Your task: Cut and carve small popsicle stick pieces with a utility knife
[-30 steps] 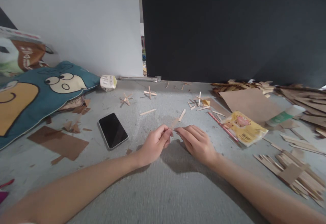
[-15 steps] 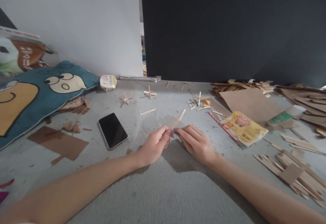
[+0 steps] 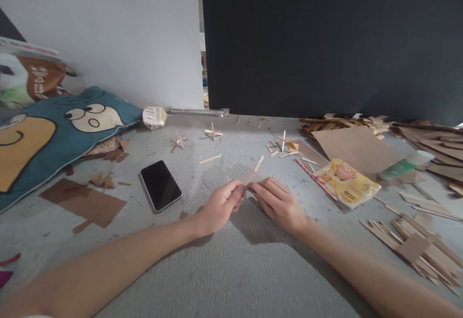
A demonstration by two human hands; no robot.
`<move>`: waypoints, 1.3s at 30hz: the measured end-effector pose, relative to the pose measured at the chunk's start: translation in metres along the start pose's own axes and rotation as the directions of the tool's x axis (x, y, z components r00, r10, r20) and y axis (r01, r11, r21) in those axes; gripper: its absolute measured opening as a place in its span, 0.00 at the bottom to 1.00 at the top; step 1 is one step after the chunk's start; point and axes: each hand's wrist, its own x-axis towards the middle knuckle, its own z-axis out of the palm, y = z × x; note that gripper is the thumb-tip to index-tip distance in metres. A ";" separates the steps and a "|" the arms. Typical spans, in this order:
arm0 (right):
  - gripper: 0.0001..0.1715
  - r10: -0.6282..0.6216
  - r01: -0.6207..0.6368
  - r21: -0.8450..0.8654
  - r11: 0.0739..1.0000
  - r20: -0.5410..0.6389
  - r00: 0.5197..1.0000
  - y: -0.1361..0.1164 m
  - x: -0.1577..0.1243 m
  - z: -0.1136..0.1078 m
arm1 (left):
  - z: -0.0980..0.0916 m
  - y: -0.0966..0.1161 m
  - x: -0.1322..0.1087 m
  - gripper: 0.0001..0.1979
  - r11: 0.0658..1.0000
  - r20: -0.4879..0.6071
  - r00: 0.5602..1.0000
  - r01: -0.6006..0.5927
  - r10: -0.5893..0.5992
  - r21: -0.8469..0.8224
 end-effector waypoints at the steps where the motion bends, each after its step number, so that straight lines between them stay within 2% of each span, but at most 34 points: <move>1: 0.15 -0.002 0.002 0.001 1.000 -0.001 1.000 0.000 0.000 0.000 | 0.000 0.000 0.000 0.23 1.000 0.011 1.000 0.007 -0.006 -0.019; 8: 0.19 -0.026 0.026 0.015 1.000 0.003 1.000 0.002 -0.001 0.000 | 0.000 0.002 0.002 0.25 0.994 0.052 0.997 0.068 -0.064 -0.087; 15: 0.17 0.002 -0.002 0.043 0.999 0.013 1.000 0.002 0.000 0.000 | 0.000 0.002 0.004 0.24 0.994 0.047 0.998 0.037 -0.033 -0.106; 22: 0.20 -0.030 0.029 0.027 0.999 0.018 0.999 0.003 -0.001 0.002 | -0.001 -0.005 0.005 0.25 0.993 0.077 0.995 0.076 -0.069 -0.092; 26: 0.20 -0.016 0.015 0.047 0.999 0.034 0.999 0.005 -0.001 0.001 | -0.002 -0.004 0.006 0.25 0.993 0.062 0.997 0.048 -0.042 -0.106; 34: 0.19 -0.032 0.030 0.092 0.995 0.019 0.999 0.006 0.000 0.002 | -0.003 -0.004 0.005 0.25 0.999 0.064 0.998 0.029 -0.027 -0.031; 39: 0.21 -0.012 0.010 0.112 0.994 0.021 1.000 0.008 -0.001 0.003 | -0.003 -0.006 0.006 0.24 0.998 0.065 0.998 0.029 -0.026 -0.050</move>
